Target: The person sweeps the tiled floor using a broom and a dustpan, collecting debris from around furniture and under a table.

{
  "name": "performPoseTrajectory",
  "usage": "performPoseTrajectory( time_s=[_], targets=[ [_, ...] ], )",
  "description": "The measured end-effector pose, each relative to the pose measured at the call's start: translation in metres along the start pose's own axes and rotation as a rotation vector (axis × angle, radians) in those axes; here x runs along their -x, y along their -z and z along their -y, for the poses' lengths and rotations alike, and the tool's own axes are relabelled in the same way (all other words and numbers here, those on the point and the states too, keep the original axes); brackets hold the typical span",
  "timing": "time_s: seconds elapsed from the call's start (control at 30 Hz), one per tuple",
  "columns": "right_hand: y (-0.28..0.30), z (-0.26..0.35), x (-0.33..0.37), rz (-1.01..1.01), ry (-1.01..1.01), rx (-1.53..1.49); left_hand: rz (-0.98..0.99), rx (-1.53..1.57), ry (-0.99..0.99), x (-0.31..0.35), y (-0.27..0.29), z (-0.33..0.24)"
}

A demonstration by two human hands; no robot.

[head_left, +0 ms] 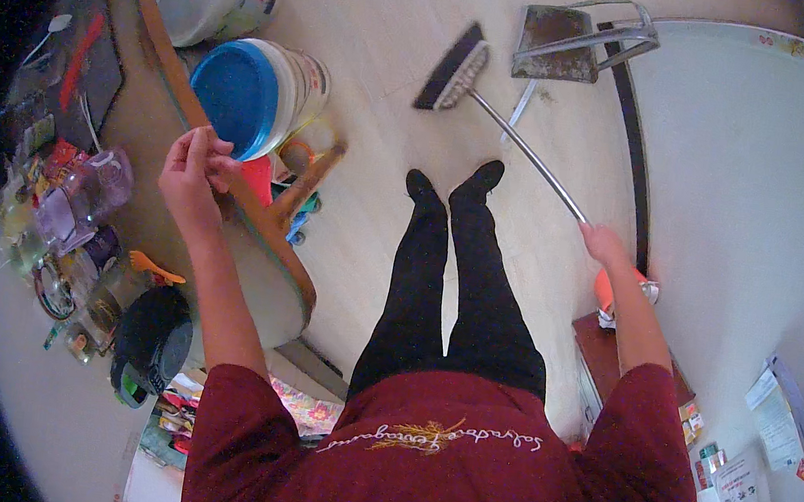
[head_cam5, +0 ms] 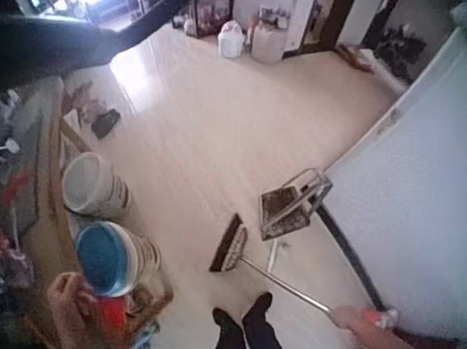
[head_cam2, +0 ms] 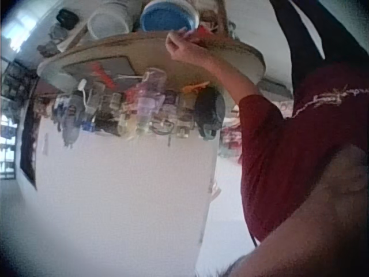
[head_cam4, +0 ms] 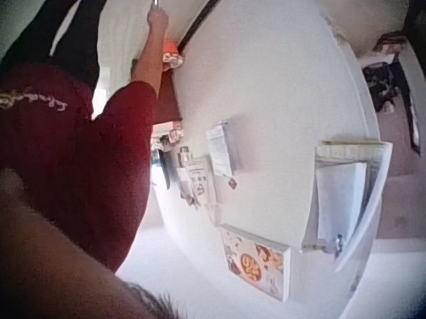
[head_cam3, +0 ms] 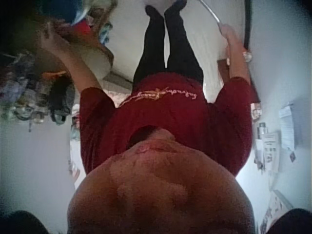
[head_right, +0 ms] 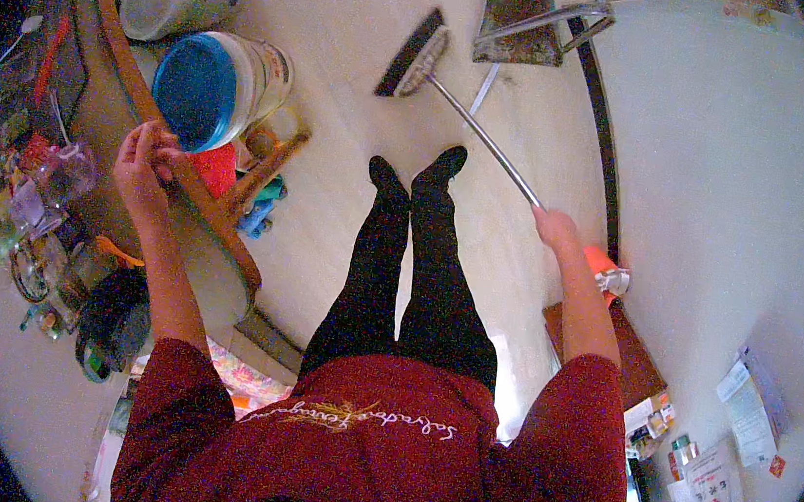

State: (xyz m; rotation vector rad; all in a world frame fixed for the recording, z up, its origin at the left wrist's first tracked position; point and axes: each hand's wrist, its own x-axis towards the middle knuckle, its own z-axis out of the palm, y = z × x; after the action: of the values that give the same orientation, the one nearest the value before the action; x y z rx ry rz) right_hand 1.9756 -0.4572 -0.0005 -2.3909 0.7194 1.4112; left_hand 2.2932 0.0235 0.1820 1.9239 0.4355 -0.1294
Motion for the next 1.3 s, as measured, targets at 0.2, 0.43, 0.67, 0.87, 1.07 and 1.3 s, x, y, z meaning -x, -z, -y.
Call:
performPoseTrajectory(
  time_s=[0.2, 0.43, 0.67, 0.87, 1.07, 1.3],
  targets=[
    [-0.01, -0.027, 0.067, -0.024, 0.046, -0.056, 0.018, 0.048, 0.055, 0.001, 0.009, -0.003],
    [0.057, 0.102, 0.015, -0.144, 0.104, -0.131, -0.019, 0.005, 0.037, -0.001, 0.003, -0.005],
    [0.191, 0.242, -0.05, -0.241, 0.317, -0.075, -0.036, 0.071, 0.154, -0.009, 0.004, -0.008],
    [0.315, 0.332, -0.081, -0.279, 0.412, 0.128, 0.002, 0.03, 0.283, -0.017, 0.009, -0.01],
    [0.384, 0.451, -0.16, -0.231, 0.504, 0.264, 0.146, -0.228, 0.374, -0.029, -0.007, -0.01],
    [0.428, 0.467, -0.256, -0.085, 0.348, 0.302, 0.657, 0.164, 0.599, -0.149, -0.107, -0.036]
  ],
)
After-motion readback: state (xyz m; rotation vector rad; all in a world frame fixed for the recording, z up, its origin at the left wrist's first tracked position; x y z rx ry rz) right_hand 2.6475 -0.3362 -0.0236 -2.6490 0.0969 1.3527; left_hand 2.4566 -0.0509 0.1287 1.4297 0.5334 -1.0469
